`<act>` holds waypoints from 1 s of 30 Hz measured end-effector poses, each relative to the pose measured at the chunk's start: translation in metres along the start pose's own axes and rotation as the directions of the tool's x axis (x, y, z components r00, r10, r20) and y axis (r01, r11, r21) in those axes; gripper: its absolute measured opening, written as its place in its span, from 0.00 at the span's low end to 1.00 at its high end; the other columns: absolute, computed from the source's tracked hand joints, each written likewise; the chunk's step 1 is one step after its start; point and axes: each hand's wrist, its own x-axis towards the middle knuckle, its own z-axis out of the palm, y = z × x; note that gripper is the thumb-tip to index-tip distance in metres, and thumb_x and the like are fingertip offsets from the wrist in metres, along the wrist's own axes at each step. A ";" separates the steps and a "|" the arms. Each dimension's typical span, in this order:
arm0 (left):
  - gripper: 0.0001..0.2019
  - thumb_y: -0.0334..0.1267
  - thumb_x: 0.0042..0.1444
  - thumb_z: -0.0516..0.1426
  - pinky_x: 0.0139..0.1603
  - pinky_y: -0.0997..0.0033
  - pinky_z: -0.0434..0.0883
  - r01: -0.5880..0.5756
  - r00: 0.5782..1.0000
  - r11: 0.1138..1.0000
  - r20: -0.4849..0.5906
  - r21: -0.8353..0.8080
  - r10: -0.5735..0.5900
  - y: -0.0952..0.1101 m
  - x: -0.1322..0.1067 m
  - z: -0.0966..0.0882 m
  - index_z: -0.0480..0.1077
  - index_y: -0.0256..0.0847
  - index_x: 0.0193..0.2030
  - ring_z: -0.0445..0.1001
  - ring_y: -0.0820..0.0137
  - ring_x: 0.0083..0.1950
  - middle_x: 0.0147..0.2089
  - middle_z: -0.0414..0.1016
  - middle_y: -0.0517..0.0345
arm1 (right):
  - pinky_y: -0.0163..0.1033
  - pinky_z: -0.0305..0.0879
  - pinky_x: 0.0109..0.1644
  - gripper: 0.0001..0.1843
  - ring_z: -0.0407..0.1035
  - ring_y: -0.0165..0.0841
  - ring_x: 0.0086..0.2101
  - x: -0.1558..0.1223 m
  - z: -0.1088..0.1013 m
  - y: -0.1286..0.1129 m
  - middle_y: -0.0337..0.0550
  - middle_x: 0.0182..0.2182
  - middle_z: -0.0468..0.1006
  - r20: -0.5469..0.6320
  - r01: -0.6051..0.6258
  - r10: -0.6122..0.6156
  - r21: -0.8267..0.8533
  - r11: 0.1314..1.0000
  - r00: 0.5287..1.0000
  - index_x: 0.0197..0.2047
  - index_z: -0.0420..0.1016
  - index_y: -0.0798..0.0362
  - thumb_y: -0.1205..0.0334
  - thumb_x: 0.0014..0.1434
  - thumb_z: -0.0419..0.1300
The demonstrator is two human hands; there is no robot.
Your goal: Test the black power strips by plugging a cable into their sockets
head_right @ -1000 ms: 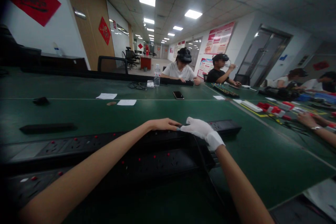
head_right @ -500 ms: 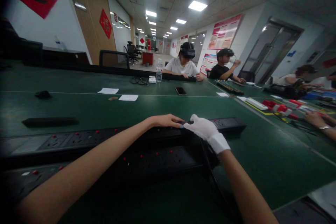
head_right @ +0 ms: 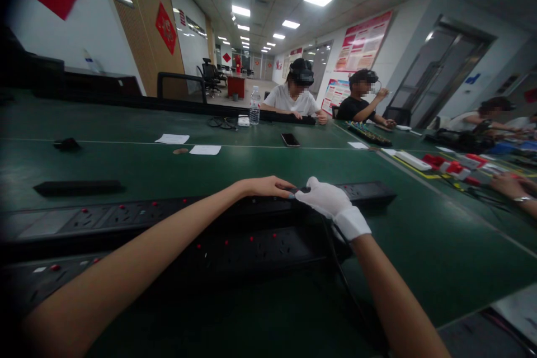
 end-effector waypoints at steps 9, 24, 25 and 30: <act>0.26 0.49 0.52 0.54 0.51 0.74 0.60 0.034 0.999 0.999 -0.015 0.014 -0.034 0.003 -0.001 0.001 0.63 0.41 0.56 0.66 0.68 0.52 0.54 0.67 0.59 | 0.39 0.57 0.34 0.36 0.69 0.39 0.32 0.003 0.003 0.002 0.50 0.34 0.75 -0.010 -0.020 0.020 0.002 1.000 1.000 0.45 0.65 0.52 0.31 0.47 0.43; 0.28 0.51 0.50 0.54 0.53 0.70 0.60 0.043 0.999 0.999 0.030 -0.020 -0.042 0.002 0.000 -0.001 0.62 0.42 0.57 0.65 0.67 0.53 0.56 0.66 0.58 | 0.38 0.56 0.32 0.37 0.69 0.38 0.31 0.000 -0.001 -0.001 0.48 0.32 0.75 -0.014 -0.034 0.033 -0.058 0.998 0.999 0.46 0.65 0.50 0.30 0.47 0.41; 0.28 0.52 0.50 0.54 0.53 0.70 0.60 0.044 0.999 0.999 0.030 -0.022 -0.043 0.002 0.000 -0.001 0.62 0.42 0.56 0.66 0.67 0.53 0.56 0.66 0.59 | 0.38 0.56 0.31 0.37 0.69 0.38 0.30 0.000 -0.001 -0.001 0.48 0.32 0.75 -0.013 -0.029 0.028 -0.060 0.998 1.000 0.46 0.65 0.50 0.30 0.47 0.41; 0.28 0.52 0.50 0.53 0.53 0.71 0.60 0.059 0.998 0.998 0.027 0.001 -0.059 0.002 0.000 0.000 0.61 0.43 0.57 0.66 0.68 0.53 0.56 0.66 0.59 | 0.37 0.56 0.30 0.37 0.68 0.36 0.28 0.000 -0.001 -0.001 0.46 0.29 0.75 -0.005 -0.022 0.021 -0.038 0.999 1.000 0.46 0.65 0.50 0.30 0.47 0.39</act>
